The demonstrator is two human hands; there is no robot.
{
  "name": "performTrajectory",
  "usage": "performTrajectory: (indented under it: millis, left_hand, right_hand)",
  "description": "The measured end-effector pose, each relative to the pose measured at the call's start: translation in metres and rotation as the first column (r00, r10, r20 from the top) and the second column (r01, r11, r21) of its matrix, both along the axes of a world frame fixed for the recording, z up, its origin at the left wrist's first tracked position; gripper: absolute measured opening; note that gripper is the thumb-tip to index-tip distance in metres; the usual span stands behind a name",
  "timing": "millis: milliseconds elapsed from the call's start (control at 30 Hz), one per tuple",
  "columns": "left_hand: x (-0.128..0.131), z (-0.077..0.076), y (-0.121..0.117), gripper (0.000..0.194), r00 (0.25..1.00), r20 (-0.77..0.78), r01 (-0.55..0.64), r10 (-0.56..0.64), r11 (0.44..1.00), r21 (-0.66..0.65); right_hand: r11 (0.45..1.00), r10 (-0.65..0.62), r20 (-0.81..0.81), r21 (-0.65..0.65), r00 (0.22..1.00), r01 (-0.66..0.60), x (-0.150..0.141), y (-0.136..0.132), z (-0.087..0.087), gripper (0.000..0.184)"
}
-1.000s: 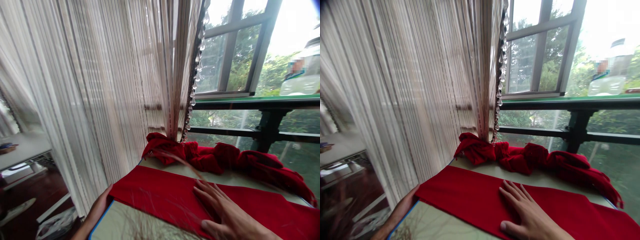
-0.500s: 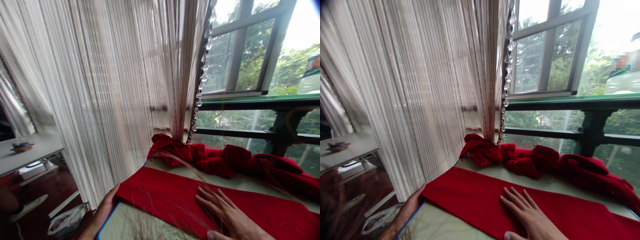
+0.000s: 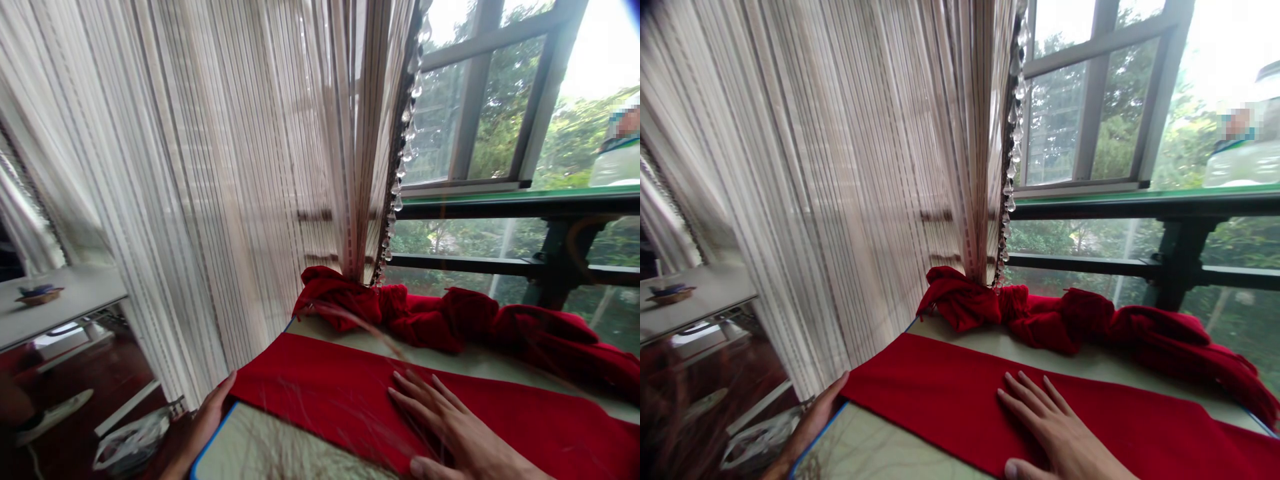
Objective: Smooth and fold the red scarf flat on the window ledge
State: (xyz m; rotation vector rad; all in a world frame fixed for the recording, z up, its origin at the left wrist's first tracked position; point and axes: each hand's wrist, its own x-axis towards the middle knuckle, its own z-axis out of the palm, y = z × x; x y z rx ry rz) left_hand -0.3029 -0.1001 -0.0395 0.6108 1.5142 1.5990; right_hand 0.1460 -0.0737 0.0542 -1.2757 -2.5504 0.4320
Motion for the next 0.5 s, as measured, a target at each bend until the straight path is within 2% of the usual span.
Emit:
performTrajectory:
  millis: [133,333,500]
  left_hand:
    - [-0.006,-0.003,-0.006,0.038,0.995,-0.081,-0.069,0.065,0.997,-0.039]
    - [-0.012,-0.004,-0.001,0.034,0.986,-0.142,-0.093,0.086,0.995,-0.044]
    - [-0.010,-0.005,0.002,0.036,0.986,-0.149,-0.084,0.077,0.996,-0.040]
  right_hand:
    - [0.992,0.014,0.059,-0.122,0.998,-0.007,-0.001,-0.004,0.005,0.088]
    - [0.991,0.006,0.033,-0.133,0.999,-0.002,0.003,-0.007,0.005,0.090]
    - [0.990,0.037,0.027,-0.138,0.999,-0.033,0.004,0.003,-0.002,0.093]
